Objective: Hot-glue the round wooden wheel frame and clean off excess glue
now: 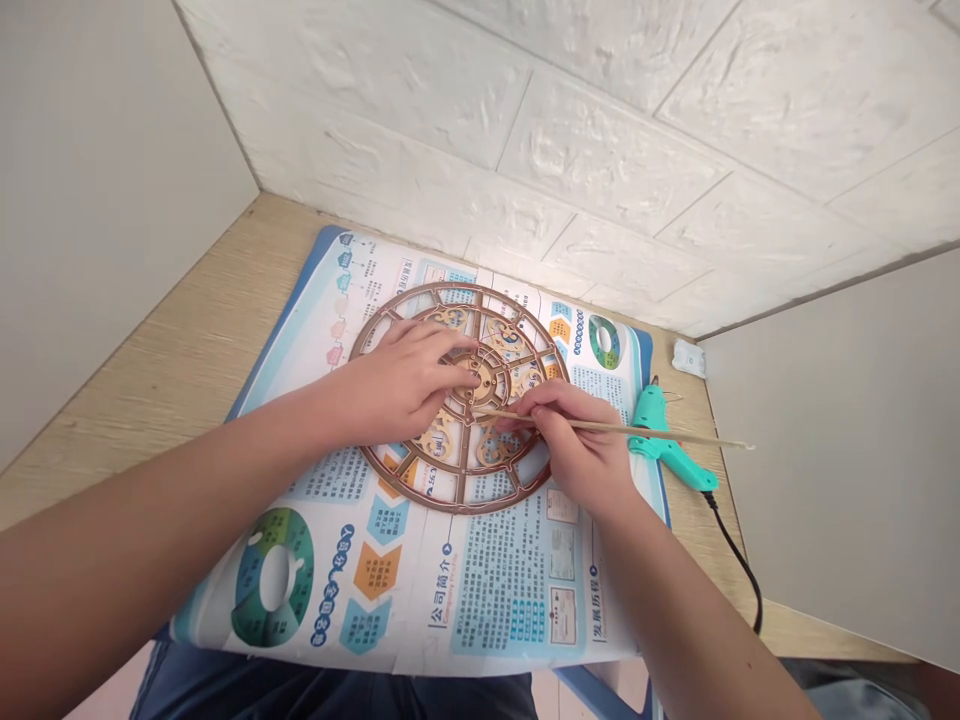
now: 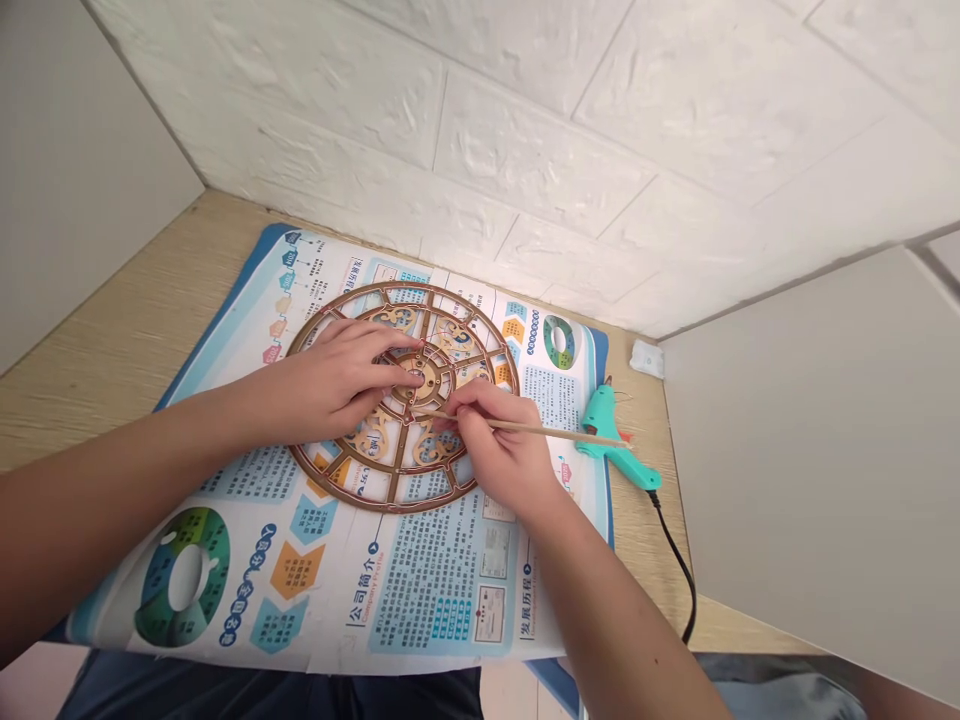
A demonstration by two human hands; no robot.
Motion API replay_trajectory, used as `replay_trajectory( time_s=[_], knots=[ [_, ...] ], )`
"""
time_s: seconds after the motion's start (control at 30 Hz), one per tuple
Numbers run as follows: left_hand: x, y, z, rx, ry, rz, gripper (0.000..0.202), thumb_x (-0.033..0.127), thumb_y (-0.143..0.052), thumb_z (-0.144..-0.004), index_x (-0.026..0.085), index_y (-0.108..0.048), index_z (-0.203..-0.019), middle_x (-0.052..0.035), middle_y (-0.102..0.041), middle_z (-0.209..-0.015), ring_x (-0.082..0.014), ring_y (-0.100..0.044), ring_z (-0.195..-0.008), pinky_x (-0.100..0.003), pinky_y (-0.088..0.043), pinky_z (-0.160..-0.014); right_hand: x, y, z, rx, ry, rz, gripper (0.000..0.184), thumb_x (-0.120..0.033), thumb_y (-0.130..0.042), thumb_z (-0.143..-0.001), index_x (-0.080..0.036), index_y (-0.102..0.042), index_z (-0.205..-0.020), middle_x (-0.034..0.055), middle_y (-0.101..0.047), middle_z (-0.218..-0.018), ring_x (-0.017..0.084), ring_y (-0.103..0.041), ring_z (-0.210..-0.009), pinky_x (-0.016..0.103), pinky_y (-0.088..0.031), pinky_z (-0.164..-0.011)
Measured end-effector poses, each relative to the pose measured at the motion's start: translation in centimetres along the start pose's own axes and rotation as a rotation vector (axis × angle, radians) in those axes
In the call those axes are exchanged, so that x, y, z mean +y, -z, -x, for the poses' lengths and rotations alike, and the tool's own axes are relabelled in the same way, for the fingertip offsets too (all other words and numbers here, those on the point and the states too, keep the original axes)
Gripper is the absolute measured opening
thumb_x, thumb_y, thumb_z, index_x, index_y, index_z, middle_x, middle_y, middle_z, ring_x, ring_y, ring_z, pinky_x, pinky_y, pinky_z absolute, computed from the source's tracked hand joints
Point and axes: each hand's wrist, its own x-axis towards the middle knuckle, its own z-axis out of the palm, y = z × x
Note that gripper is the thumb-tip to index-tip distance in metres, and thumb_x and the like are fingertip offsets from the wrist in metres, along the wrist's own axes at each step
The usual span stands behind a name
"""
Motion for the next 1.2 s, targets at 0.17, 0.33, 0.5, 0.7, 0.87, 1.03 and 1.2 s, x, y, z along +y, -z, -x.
replay_trajectory(
  time_s=[0.17, 0.33, 0.5, 0.7, 0.87, 1.03, 1.2],
  knots=[
    [0.1, 0.1, -0.1, -0.010, 0.005, 0.005, 0.040, 0.015, -0.042, -0.100, 0.024, -0.075, -0.121, -0.0120, -0.057, -0.146, -0.0331, -0.048, -0.137, -0.057, -0.037, -0.111, -0.7, -0.2, 0.1, -0.013, 0.023, 0.113, 0.025, -0.009, -0.049, -0.092, -0.023, -0.068, -0.081, -0.0010, -0.073, -0.078, 0.015, -0.071, -0.071, 0.027, -0.053, -0.061],
    [0.1, 0.1, -0.1, -0.010, 0.002, 0.009, 0.040, 0.013, -0.042, -0.099, 0.024, -0.074, -0.121, -0.0122, -0.057, -0.145, -0.0323, -0.049, -0.135, -0.057, -0.037, -0.110, -0.9, -0.3, -0.1, -0.001, -0.006, 0.119, 0.025, -0.009, -0.049, -0.092, -0.023, -0.067, -0.081, -0.0013, -0.074, -0.077, 0.014, -0.071, -0.071, 0.027, -0.054, -0.063],
    [0.1, -0.1, -0.1, -0.002, -0.009, 0.005, 0.040, 0.014, -0.042, -0.099, 0.025, -0.074, -0.121, -0.0117, -0.058, -0.143, -0.0319, -0.050, -0.134, -0.057, -0.037, -0.109, -0.7, -0.4, -0.1, 0.013, -0.090, 0.018, 0.023, -0.012, -0.050, -0.092, -0.023, -0.067, -0.081, -0.0015, -0.073, -0.076, 0.017, -0.074, -0.072, 0.030, -0.058, -0.065],
    [0.0, -0.1, -0.1, -0.013, -0.004, 0.005, 0.041, 0.015, -0.041, -0.099, 0.024, -0.074, -0.121, -0.0122, -0.058, -0.144, -0.0329, -0.050, -0.134, -0.058, -0.037, -0.109, -0.4, -0.4, -0.1, 0.051, -0.150, -0.102, 0.023, -0.014, -0.049, -0.093, -0.024, -0.065, -0.082, -0.0011, -0.072, -0.075, 0.019, -0.076, -0.073, 0.034, -0.061, -0.068],
    [0.1, 0.0, -0.1, -0.026, 0.009, 0.010, 0.041, 0.016, -0.041, -0.100, 0.025, -0.075, -0.122, -0.0115, -0.058, -0.144, -0.0323, -0.050, -0.134, -0.057, -0.036, -0.111, -0.7, -0.4, 0.1, 0.016, -0.096, -0.034, 0.022, -0.013, -0.049, -0.095, -0.024, -0.065, -0.084, -0.0010, -0.072, -0.078, 0.019, -0.076, -0.075, 0.034, -0.059, -0.068],
    [0.3, 0.2, -0.1, -0.040, 0.024, 0.001, 0.040, 0.016, -0.043, -0.101, 0.026, -0.074, -0.123, -0.0105, -0.056, -0.147, -0.0316, -0.049, -0.136, -0.055, -0.036, -0.113, -1.3, -0.5, 0.5, 0.001, -0.048, 0.099, 0.022, -0.015, -0.048, -0.098, -0.023, -0.066, -0.087, 0.0002, -0.073, -0.082, 0.018, -0.074, -0.077, 0.033, -0.056, -0.067],
    [0.3, 0.1, 0.1, -0.030, 0.014, -0.001, 0.040, 0.017, -0.042, -0.101, 0.025, -0.074, -0.124, -0.0114, -0.057, -0.145, -0.0311, -0.048, -0.136, -0.054, -0.034, -0.115, -1.8, -0.6, 0.5, -0.005, -0.014, 0.190, 0.022, -0.012, -0.047, -0.096, -0.023, -0.064, -0.084, -0.0007, -0.075, -0.079, 0.017, -0.071, -0.072, 0.030, -0.052, -0.063]
  ],
)
